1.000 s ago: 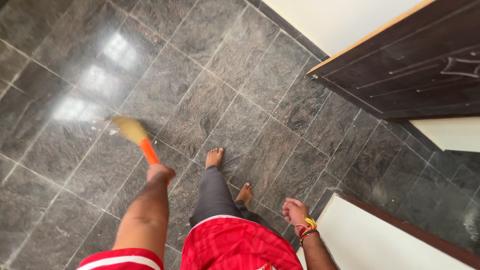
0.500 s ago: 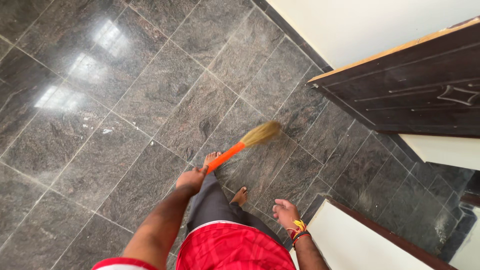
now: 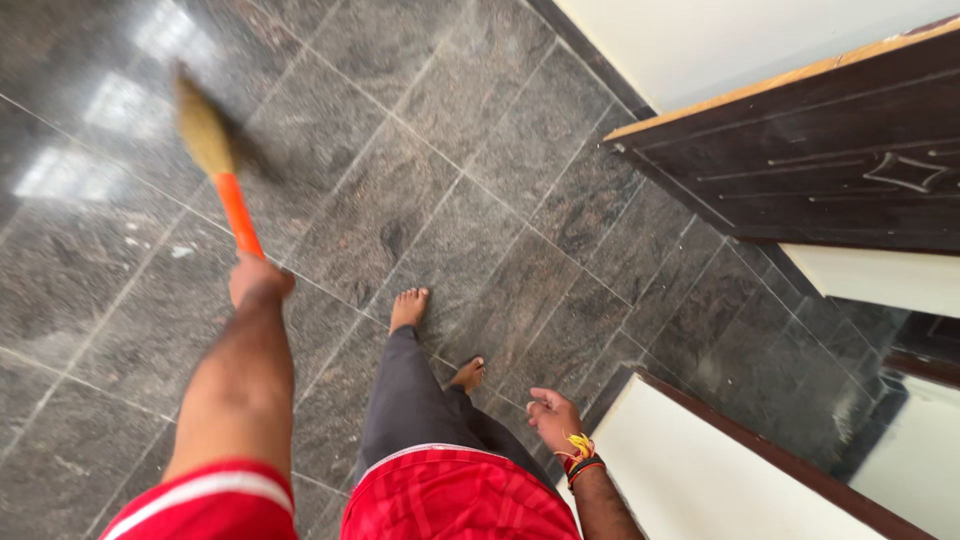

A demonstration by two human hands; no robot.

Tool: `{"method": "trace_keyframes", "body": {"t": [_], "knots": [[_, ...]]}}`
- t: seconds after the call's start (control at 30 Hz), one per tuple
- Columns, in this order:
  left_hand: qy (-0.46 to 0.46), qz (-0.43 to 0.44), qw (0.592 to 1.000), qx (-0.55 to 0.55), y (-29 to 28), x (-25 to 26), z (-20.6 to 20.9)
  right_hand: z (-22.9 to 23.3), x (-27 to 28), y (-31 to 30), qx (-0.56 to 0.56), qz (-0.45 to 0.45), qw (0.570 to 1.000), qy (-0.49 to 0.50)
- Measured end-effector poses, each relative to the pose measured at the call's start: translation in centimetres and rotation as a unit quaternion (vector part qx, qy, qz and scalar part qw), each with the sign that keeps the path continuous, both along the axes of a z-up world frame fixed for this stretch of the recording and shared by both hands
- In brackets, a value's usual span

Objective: The person sweeps a tiled floor using a traditional broom with an orange handle. They move systematically across the room, sweeping debris into a pile near a doorway.

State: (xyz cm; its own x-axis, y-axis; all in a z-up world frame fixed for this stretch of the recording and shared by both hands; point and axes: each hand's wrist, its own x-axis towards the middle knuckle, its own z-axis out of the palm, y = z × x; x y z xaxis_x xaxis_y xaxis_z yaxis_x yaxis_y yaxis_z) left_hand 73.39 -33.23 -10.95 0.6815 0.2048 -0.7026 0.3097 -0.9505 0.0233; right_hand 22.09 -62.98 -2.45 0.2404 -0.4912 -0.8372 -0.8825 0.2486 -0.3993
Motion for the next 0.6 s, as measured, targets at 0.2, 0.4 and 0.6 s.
{"method": "trace_keyframes", "body": {"t": [0.2,0.4,0.6], "knots": [[0.011,0.01,1.0,-0.017,-6.3,-1.0,-5.3,2.5,-1.6,0.4,0.027,-0.035,0.997,0.063],[0.087,-0.164,0.979,-0.086,-15.1,-14.5,-7.5,2.8,-1.1,0.4,0.017,-0.053,0.997,0.059],[0.164,-0.394,0.892,-0.148,-23.0,-23.8,-6.2,2.0,-0.6,0.2,-0.026,-0.013,1.0,0.009]]}}
